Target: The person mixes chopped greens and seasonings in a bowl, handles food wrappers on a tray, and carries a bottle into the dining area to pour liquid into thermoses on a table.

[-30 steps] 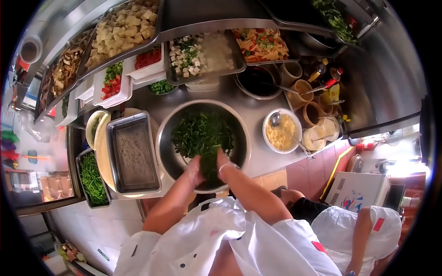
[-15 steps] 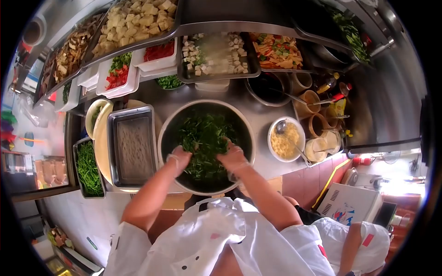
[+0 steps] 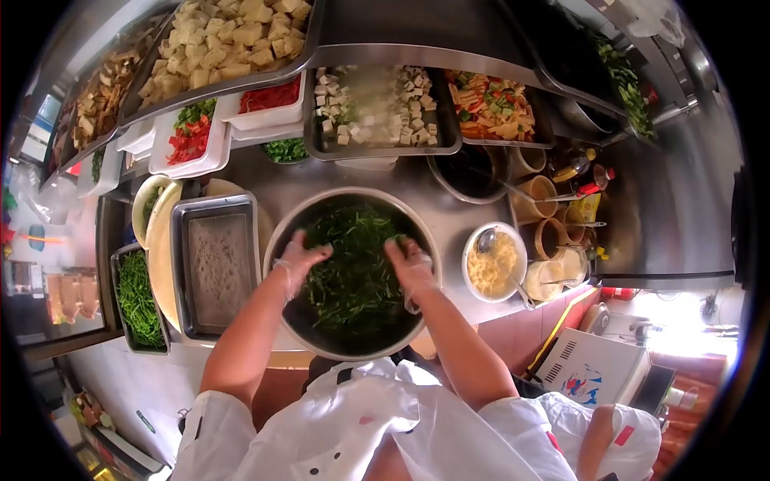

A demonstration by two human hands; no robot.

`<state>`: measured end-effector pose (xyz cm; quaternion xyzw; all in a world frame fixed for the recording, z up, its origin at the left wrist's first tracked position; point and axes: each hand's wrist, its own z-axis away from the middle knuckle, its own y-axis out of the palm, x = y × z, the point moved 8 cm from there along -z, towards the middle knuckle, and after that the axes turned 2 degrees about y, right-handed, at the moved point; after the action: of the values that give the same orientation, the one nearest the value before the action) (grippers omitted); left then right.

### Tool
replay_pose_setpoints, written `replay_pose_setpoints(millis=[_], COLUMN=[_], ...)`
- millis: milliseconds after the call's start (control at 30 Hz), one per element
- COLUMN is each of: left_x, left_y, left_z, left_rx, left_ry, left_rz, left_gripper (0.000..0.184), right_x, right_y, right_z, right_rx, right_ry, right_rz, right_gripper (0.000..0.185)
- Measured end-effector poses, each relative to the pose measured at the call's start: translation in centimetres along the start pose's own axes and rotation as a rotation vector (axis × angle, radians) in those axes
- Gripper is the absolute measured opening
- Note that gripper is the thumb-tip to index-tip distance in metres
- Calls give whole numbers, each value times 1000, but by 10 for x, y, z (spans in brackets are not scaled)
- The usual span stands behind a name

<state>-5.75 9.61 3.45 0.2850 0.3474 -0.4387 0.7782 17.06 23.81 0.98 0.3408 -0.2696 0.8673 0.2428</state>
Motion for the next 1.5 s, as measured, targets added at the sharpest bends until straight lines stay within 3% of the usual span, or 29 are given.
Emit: replay_pose_setpoints(millis=[33,67,133,167,200,267,367,400,467,500,600,633,700,733,800,867,900,967,1000,1067,1100,1133,1200,1267,1300,1333,1400,1433,1500], left_x=[14,34,47,20,23,13,21,-6,43,63,96,57,72,78,74,64,55,93,123,187,210,204,134,131,129,128,115,64,71], left_y=[-9,-14,11,34,42,41,28,25,9,8,27,51,43,34,19,17,18,15,15,15,18,23,63,64,60,48,24,31,12], left_z=[-21,-44,-70,-60,-67,-51,-10,26,52,58,35,47,18,11,20,67,93,114,110,62,37,26,33,24,19,16,7,31,11], left_rx=[-122,-246,-275,-221,-164,-21,129,-30,-263,-376,-475,-313,-232,-193,-45,-71,-199,-396,-458,-520,-559,-634,-478,-450,-440,-451,-461,-556,-402], left_ry=[-61,-120,-124,-162,-52,-23,17,53,-192,-271,-319,-314,-41,87,94,-25,-133,-269,-273,-91,-48,-63,-233,-198,-179,-170,-144,-35,59], left_rz=[-75,-151,-517,-709,-625,-524,-267,-295,142,135,-666,-583,-512,-469,-427,54,222,533,696,922,938,804,833,656,562,331,-132,-207,-282], left_gripper=[109,113,116,109,98,82,86,82,87,85,82,79,85,88,70,61,59,52,49,43,40,40,42,44,45,46,46,44,54], right_x=[-11,-14,-20,-11,1,10,30,3,-83,-122,-82,-61,-33,-9,52,81,84,93,90,49,39,29,-27,-32,10,14,-6,1,34], right_y=[-12,0,28,38,42,32,3,3,23,38,79,86,88,82,66,55,50,32,30,32,38,47,82,89,86,86,95,87,63], right_z=[-7,-20,-44,-42,-29,-4,57,57,35,27,40,46,57,63,92,85,66,22,-8,-65,-65,-55,-63,-37,-2,5,1,4,21], right_rx=[-202,-161,-75,-33,-2,30,112,22,-87,-117,-118,-50,44,61,285,316,229,95,-67,-85,-16,47,138,141,279,282,339,244,303], right_ry=[185,215,271,296,340,395,322,314,383,463,387,318,298,65,-75,-314,-407,-347,-541,-495,-347,-193,89,138,87,26,6,-55,-138], right_rz=[71,0,-143,-141,-121,-71,69,-78,-344,-464,-191,-111,-9,121,391,639,732,723,725,499,337,176,-58,-266,-450,-431,-255,-63,235], right_gripper=[108,110,113,113,116,116,112,112,111,109,113,111,106,97,82,79,72,77,77,78,81,83,96,99,104,109,100,102,103])
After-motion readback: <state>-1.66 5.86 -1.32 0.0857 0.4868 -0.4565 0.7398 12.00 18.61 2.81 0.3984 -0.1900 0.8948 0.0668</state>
